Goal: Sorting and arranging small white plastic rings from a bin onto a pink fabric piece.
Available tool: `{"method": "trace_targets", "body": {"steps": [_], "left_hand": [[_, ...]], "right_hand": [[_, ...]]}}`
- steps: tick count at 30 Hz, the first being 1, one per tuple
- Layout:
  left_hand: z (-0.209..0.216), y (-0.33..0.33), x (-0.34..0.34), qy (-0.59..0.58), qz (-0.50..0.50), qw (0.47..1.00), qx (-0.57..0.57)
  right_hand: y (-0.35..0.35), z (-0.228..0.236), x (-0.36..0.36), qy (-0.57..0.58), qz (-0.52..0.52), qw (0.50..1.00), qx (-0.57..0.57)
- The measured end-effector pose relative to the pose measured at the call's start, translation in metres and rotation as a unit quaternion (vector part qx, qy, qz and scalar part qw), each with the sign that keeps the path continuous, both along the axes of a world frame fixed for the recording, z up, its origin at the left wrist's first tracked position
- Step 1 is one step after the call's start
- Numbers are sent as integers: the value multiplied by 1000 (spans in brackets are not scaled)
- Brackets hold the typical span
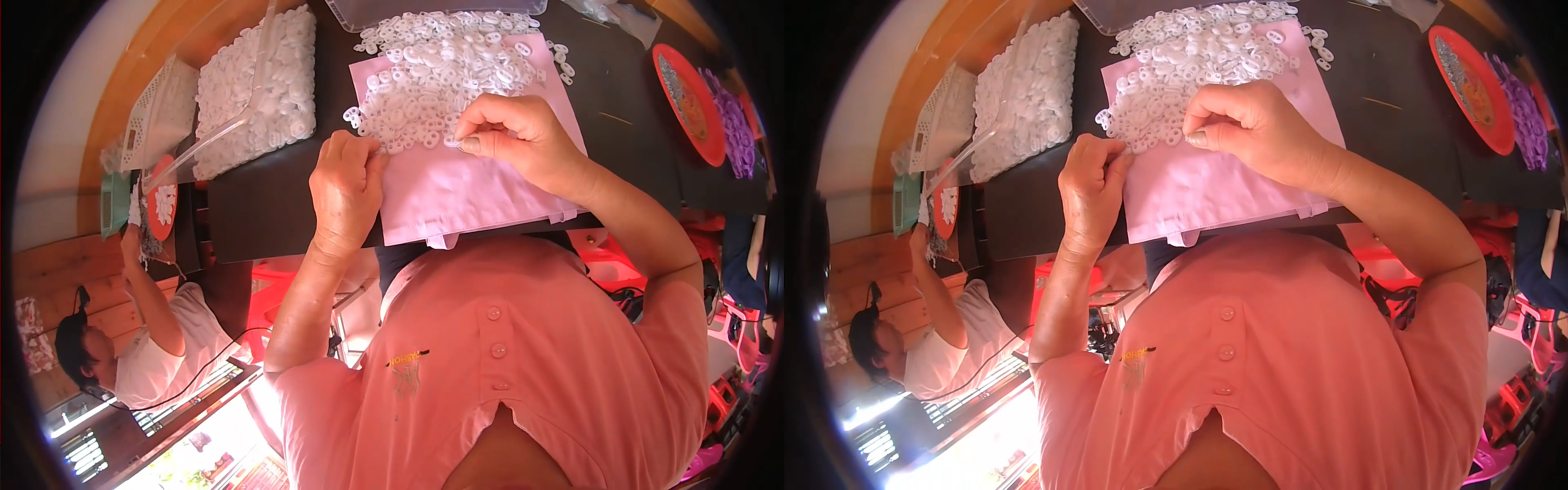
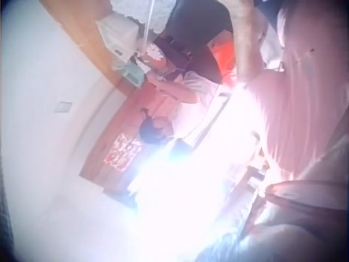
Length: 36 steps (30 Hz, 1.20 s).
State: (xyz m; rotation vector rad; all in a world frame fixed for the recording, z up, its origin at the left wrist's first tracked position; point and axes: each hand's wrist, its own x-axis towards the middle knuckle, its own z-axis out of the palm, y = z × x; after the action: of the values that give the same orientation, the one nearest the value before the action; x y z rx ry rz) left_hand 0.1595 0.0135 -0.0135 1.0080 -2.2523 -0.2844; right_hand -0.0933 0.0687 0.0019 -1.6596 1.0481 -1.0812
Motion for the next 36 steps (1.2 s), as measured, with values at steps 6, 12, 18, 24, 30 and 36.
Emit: {"method": "trace_targets", "body": {"steps": [6,12,18,24,30,36], "left_hand": [[11,2,-10,144,-16,980,136],[39,-3,-43,292,-42,870,395],[35,-12,-49,353,-53,820,447],[41,-7,-58,390,-96,801,444],[50,2,-70,373,-144,824,401],[55,7,-81,409,-144,815,385]], "right_hand": [[-2,7,-2,-21,-16,999,-23],[-3,9,-4,-64,-57,996,-13],[-9,4,-11,-78,-81,994,2],[-6,13,-11,-111,-92,989,35],[-4,30,0,-84,-121,984,-95],[-11,32,7,-64,-120,982,-131]]}}
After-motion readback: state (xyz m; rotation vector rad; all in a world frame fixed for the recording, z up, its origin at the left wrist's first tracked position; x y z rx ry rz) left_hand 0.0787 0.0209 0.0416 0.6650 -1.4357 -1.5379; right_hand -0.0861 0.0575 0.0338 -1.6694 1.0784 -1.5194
